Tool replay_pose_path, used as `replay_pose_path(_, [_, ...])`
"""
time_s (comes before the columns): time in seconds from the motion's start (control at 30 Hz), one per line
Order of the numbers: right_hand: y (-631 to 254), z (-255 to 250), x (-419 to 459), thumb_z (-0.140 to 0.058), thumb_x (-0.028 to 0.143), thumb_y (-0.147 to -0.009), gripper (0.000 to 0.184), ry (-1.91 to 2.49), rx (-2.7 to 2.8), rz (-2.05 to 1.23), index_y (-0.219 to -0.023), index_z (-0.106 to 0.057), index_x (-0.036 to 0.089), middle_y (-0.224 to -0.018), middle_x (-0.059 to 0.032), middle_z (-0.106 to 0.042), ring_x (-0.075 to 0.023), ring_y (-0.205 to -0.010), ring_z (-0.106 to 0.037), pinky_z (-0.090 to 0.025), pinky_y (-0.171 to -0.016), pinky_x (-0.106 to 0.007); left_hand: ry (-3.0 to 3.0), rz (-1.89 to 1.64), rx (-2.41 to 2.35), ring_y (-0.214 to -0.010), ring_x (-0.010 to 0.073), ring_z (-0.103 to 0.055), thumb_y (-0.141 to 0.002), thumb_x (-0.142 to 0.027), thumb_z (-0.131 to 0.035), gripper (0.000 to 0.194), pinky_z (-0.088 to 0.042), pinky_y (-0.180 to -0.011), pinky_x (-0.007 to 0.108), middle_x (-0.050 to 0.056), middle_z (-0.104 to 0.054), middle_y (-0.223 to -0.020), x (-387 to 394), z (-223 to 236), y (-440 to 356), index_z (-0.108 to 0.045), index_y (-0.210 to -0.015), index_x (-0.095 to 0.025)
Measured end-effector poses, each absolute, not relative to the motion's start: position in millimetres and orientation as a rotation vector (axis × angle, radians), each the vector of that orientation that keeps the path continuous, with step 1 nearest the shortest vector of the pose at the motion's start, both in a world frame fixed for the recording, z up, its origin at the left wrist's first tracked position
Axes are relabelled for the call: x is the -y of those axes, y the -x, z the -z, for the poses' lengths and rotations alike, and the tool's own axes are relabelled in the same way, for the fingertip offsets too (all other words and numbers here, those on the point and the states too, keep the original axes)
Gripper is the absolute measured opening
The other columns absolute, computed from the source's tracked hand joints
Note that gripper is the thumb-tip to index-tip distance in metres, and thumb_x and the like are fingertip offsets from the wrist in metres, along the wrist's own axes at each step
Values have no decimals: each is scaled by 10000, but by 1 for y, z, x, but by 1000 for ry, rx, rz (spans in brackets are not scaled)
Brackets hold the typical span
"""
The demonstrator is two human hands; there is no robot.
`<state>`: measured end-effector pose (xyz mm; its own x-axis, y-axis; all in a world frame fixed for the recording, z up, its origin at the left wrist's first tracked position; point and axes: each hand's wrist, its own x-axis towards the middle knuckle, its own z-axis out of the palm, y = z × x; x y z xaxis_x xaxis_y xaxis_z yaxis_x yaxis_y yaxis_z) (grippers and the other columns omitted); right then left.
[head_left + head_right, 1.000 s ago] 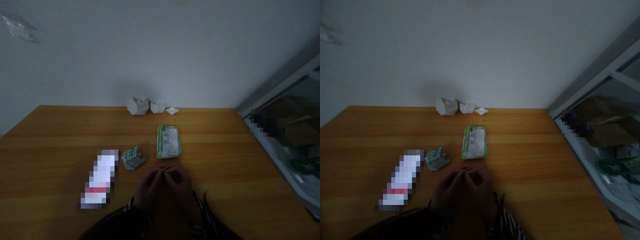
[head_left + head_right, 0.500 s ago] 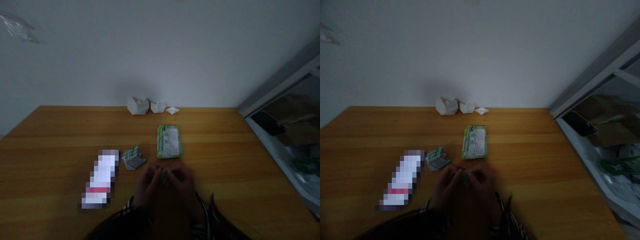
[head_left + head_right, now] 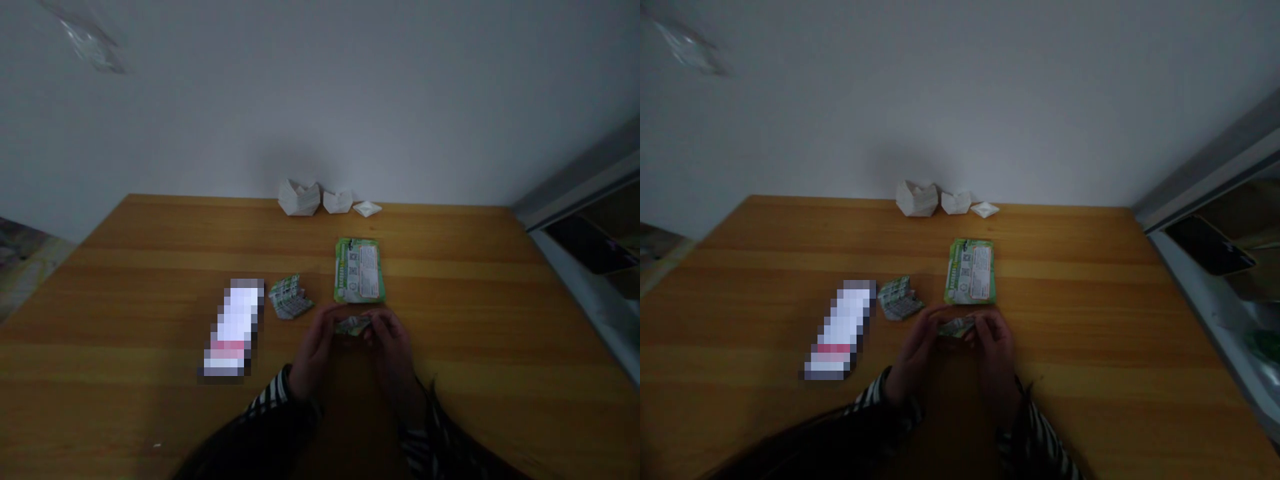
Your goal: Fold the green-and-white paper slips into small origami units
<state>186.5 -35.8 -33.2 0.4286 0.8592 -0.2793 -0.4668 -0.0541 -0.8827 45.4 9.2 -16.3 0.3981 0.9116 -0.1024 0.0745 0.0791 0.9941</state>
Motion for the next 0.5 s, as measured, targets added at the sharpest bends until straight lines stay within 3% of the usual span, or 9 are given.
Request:
replay_pose_path(0.23, [-191, 30, 38, -649, 372, -814, 190, 1227, 463, -1108, -783, -604, 191, -606, 32, -597, -113, -544, -530, -422, -542, -222, -1671, -766, -869, -1065, 207, -615, -957, -289, -369, 320, -472, -951, 348, 89, -667, -1139, -5, 13, -40, -605, -1149, -186])
replay_pose_path(0.4, [-188, 30, 37, -653, 380, -805, 192, 1180, 469, -1125, -783, -605, 196, -631, 24, -603, -122, -547, -536, -442, -541, -235, -1775, -837, -880, -983, 233, -651, -775, -296, -690, 335, -532, -865, 374, 107, -691, -1059, -3, 9, -43, -621, -1083, -183])
replay_pose_path(0.5, [-185, 29, 38, -648, 394, -806, 199, 1117, 493, -1178, -784, -596, 203, -674, 15, -618, -129, -566, -554, -472, -564, -259, -1747, -932, -987, -860, 215, -684, -741, -290, -724, 230, -562, -772, 346, 82, -722, -919, -2, 12, -43, -663, -934, -182])
